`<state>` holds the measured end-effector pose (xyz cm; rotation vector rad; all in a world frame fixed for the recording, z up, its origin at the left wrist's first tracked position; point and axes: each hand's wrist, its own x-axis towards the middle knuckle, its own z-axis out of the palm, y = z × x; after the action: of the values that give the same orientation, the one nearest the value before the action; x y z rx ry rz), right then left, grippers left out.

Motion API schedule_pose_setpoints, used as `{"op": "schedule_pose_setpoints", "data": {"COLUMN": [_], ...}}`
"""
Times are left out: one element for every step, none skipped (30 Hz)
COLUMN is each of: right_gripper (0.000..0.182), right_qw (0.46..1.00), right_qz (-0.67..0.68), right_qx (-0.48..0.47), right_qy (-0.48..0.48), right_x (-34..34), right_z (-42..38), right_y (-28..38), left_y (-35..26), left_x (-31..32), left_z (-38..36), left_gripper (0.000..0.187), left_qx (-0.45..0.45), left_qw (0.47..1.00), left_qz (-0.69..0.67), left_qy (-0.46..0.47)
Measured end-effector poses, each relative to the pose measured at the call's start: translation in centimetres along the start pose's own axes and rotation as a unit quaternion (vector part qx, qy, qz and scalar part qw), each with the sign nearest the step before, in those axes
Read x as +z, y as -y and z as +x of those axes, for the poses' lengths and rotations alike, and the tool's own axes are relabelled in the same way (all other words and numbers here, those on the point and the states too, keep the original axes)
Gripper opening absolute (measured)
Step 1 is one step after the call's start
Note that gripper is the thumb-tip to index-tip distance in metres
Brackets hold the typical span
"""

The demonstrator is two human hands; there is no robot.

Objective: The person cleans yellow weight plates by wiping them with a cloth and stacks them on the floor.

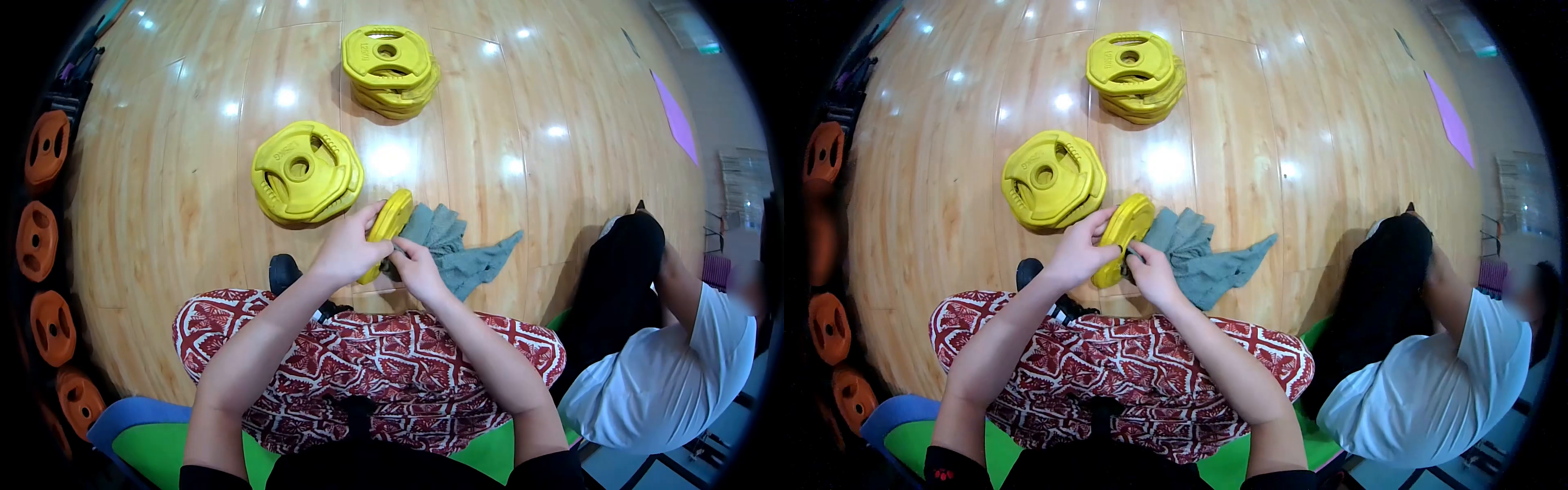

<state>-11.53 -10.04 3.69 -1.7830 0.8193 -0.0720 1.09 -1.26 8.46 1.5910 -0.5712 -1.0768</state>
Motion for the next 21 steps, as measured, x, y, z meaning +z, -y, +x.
{"op": "schedule_pose_setpoints", "data": {"right_gripper": [0.036, 0.04, 0.04, 0.043, 0.046, 0.046, 0.046, 0.046, 0.046, 0.044, 0.043, 0.043, 0.041, 0.039, 0.039, 0.038, 0.037, 0.041, 0.041, 0.043, 0.046], "right_qw": [0.983, 0.932, 0.932, 0.919, 0.903, 0.904, 0.925, 0.942, 0.942, 0.947, 0.95, 0.951, 0.947, 0.943, 0.943, 0.939, 0.927, 0.91, 0.909, 0.934, 0.953], "right_qz": [0.153, 0.302, 0.302, 0.336, 0.368, 0.368, 0.31, 0.25, 0.25, 0.229, 0.208, 0.208, 0.198, 0.188, 0.188, 0.261, 0.331, 0.379, 0.378, 0.308, 0.236], "right_qx": [0.075, 0.148, 0.148, 0.172, 0.196, 0.195, 0.177, 0.157, 0.156, 0.145, 0.134, 0.132, 0.155, 0.178, 0.18, 0.166, 0.152, 0.136, 0.139, 0.13, 0.12], "right_qy": [0.067, 0.133, 0.133, 0.117, 0.1, 0.101, 0.131, 0.16, 0.159, 0.174, 0.188, 0.188, 0.198, 0.208, 0.209, 0.15, 0.09, 0.103, 0.105, 0.128, 0.148], "right_x": [-0.2, -0.3, -0.4, -0.3, -0.2, -0.2, -0.4, -0.6, -0.9, -1.2, -1.4, -1.4, -1.4, -1.4, -1.2, -0.8, -0.4, -0.3, -0.2, -0.1, -0.1], "right_z": [0.3, 0.4, 0.3, 0.2, 0.1, 0.2, 0.3, 0.4, 0.4, 0.4, 0.4, 0.6, 0.8, 0.8, 0.7, 0.6, 0.5, 0.2, -0.1, -0.3, -0.5], "right_y": [0.2, 0.4, 0.8, 1.5, 1.8, 1.8, 1.8, 1.7, 1.9, 2.3, 2.6, 2.5, 2.3, 2.1, 1.8, 1.5, 1.2, 1.8, 1.4, 0.7, 0.6], "left_y": [0.1, 0.2, 0.1, 0.0, -0.2, -0.5, -0.5, -0.5, -0.6, -0.8, -1.1, -1.2, -0.8, 0.1, -0.1, -0.1, -0.2, -0.6, -0.8, -1.0, -1.0], "left_x": [-0.1, -0.4, -0.6, -0.7, -0.9, -0.9, -0.9, -0.8, -0.7, -0.7, -0.7, -0.7, -0.7, -0.6, -0.7, -0.6, -0.5, -0.5, -0.7, -0.7, -0.7], "left_z": [0.1, 0.4, 0.5, 0.4, 0.3, 0.2, 0.1, 0.0, 0.0, -0.1, -0.1, -0.2, 0.0, 0.2, 0.1, 0.0, 0.0, -0.1, -0.1, -0.2, -0.2], "left_gripper": [0.056, 0.055, 0.054, 0.054, 0.054, 0.053, 0.053, 0.052, 0.052, 0.052, 0.051, 0.05, 0.05, 0.051, 0.051, 0.051, 0.05, 0.05, 0.05, 0.049, 0.048], "left_qx": [0.0, -0.001, -0.001, -0.001, -0.002, -0.003, -0.002, 0.007, 0.016, 0.018, 0.015, 0.012, 0.012, 0.049, 0.084, 0.08, 0.052, 0.025, 0.022, 0.025, 0.03], "left_qw": [1.0, 0.998, 0.992, 0.992, 0.989, 0.985, 0.985, 0.981, 0.977, 0.977, 0.978, 0.979, 0.979, 0.979, 0.979, 0.979, 0.983, 0.985, 0.985, 0.978, 0.969], "left_qz": [-0.001, 0.062, 0.125, 0.125, 0.148, 0.171, 0.171, 0.19, 0.21, 0.21, 0.207, 0.204, 0.204, 0.193, 0.182, 0.182, 0.177, 0.171, 0.169, 0.206, 0.243], "left_qy": [0.002, 0.008, 0.012, 0.011, -0.002, -0.014, -0.015, -0.022, -0.03, -0.029, -0.027, -0.025, -0.024, -0.031, -0.037, -0.039, -0.022, -0.005, -0.006, -0.017, -0.027]}}
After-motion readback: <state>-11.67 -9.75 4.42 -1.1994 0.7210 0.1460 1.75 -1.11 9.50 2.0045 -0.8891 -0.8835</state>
